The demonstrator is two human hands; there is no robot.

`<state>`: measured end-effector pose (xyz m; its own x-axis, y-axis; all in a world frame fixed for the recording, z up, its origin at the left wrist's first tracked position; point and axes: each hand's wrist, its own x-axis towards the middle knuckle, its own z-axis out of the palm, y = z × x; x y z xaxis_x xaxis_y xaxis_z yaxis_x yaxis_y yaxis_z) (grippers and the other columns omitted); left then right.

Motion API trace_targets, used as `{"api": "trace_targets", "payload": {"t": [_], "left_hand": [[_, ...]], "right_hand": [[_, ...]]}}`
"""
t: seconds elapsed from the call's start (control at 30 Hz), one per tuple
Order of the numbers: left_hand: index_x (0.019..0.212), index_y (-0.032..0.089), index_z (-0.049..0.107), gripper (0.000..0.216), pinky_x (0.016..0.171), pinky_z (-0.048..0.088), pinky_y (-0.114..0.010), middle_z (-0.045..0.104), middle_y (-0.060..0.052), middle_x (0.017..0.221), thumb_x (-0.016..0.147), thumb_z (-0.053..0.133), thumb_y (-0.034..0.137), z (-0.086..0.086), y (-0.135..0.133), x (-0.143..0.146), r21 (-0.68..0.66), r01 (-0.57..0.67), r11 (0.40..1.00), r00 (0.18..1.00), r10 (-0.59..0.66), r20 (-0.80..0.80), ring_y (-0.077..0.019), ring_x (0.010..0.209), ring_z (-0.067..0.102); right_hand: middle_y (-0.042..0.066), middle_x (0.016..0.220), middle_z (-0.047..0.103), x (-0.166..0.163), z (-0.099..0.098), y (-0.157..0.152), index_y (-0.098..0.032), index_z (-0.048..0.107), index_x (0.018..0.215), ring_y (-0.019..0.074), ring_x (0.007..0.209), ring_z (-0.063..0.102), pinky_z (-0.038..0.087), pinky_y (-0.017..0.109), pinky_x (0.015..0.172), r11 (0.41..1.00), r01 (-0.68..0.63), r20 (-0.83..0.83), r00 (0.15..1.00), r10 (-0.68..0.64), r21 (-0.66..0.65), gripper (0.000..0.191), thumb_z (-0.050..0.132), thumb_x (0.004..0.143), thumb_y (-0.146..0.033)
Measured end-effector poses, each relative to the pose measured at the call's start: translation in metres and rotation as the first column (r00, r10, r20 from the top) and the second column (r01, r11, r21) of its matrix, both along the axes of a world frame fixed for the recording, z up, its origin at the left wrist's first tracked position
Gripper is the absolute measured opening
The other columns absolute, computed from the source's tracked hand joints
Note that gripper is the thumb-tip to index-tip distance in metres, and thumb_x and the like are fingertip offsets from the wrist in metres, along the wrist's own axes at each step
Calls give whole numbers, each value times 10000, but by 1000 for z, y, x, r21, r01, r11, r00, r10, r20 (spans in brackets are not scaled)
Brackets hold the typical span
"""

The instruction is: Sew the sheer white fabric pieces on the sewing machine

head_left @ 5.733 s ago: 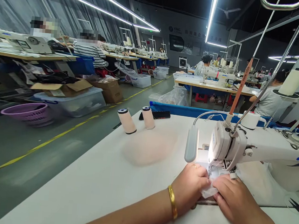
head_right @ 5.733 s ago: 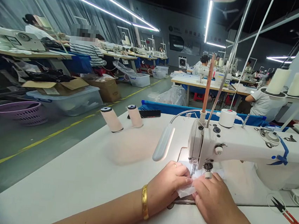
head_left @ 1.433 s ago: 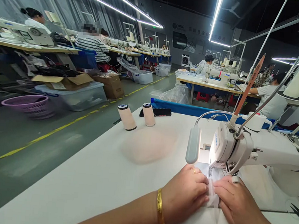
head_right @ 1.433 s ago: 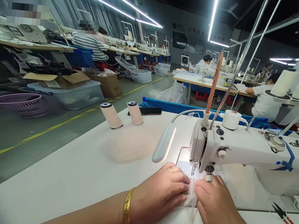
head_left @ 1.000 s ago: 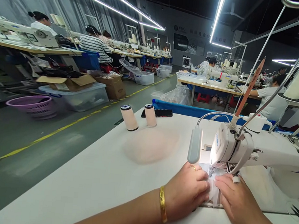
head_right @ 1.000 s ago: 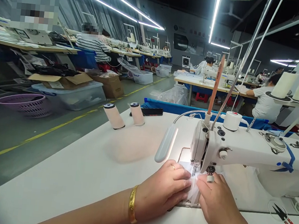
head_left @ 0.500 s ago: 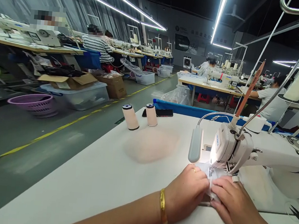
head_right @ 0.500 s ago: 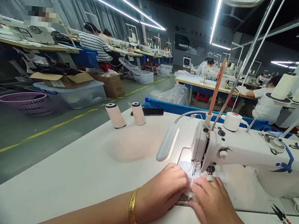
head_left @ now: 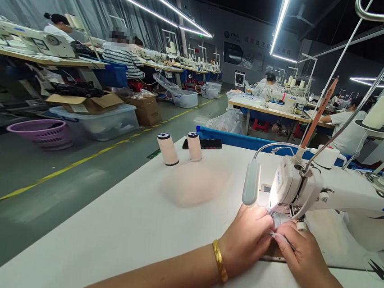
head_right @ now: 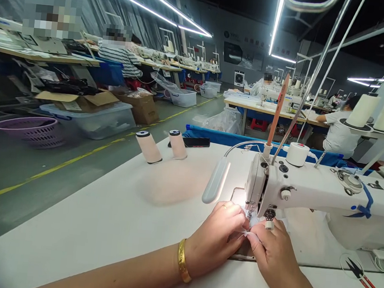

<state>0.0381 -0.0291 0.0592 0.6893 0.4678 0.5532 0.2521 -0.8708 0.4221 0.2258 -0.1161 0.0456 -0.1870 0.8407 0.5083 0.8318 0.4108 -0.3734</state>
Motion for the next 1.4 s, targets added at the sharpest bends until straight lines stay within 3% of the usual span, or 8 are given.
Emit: {"api": "trace_targets", "payload": {"t": [0.17, 0.3, 0.6, 1.03, 1.17, 1.4], "left_hand": [[810, 201, 633, 214, 780, 398, -364, 664, -31, 838, 952, 488, 132, -2, -3, -9, 124, 100, 987, 994, -96, -45, -196, 779, 558], [823, 213, 670, 225, 816, 399, -367, 694, -7, 839, 932, 523, 82, -4, -9, -19, 135, 189, 973, 975, -169, -147, -179, 764, 571], [877, 228, 724, 248, 863, 402, -386, 702, 1, 813, 967, 529, 104, -3, -11, -22, 161, 154, 975, 980, -129, -153, -159, 715, 570], [866, 201, 689, 195, 865, 413, -406, 737, -10, 877, 976, 548, 123, -8, 5, -12, 217, 104, 971, 985, -70, -161, -187, 797, 627], [906, 211, 696, 197, 874, 421, -401, 743, -14, 905, 973, 542, 109, -5, 4, -14, 202, 113, 973, 982, -78, -172, -191, 829, 641], [930, 210, 689, 213, 890, 409, -411, 755, -17, 926, 966, 516, 90, -4, 3, -18, 162, 107, 981, 981, -77, -179, -189, 823, 638]], "right_hand": [[57, 1035, 722, 5, -2, -7, -227, 590, 941, 225, 932, 636, 451, 345, 799, 987, -120, 120, 987, 107, 103, 178, 480, 1060, -154], [47, 922, 693, 7, 1, -15, -213, 596, 945, 236, 915, 610, 413, 356, 775, 980, -189, 233, 957, 170, 61, 171, 486, 1067, -165], [45, 919, 668, 6, 5, -14, -204, 635, 1091, 231, 878, 574, 395, 360, 782, 985, -173, 245, 955, 166, 10, 191, 464, 1060, -125], [80, 969, 701, 8, 0, -4, -210, 639, 1122, 247, 884, 630, 460, 348, 710, 999, -41, 283, 958, 39, 2, 265, 432, 1020, -80], [112, 1092, 717, 6, 0, -8, -197, 641, 1200, 273, 1015, 638, 513, 379, 790, 996, -79, 285, 956, 62, 49, 315, 435, 1003, -63], [108, 1043, 717, 5, -1, -8, -209, 666, 1178, 269, 994, 643, 539, 379, 766, 994, -99, 266, 960, 84, 44, 308, 448, 1011, -69]]}}
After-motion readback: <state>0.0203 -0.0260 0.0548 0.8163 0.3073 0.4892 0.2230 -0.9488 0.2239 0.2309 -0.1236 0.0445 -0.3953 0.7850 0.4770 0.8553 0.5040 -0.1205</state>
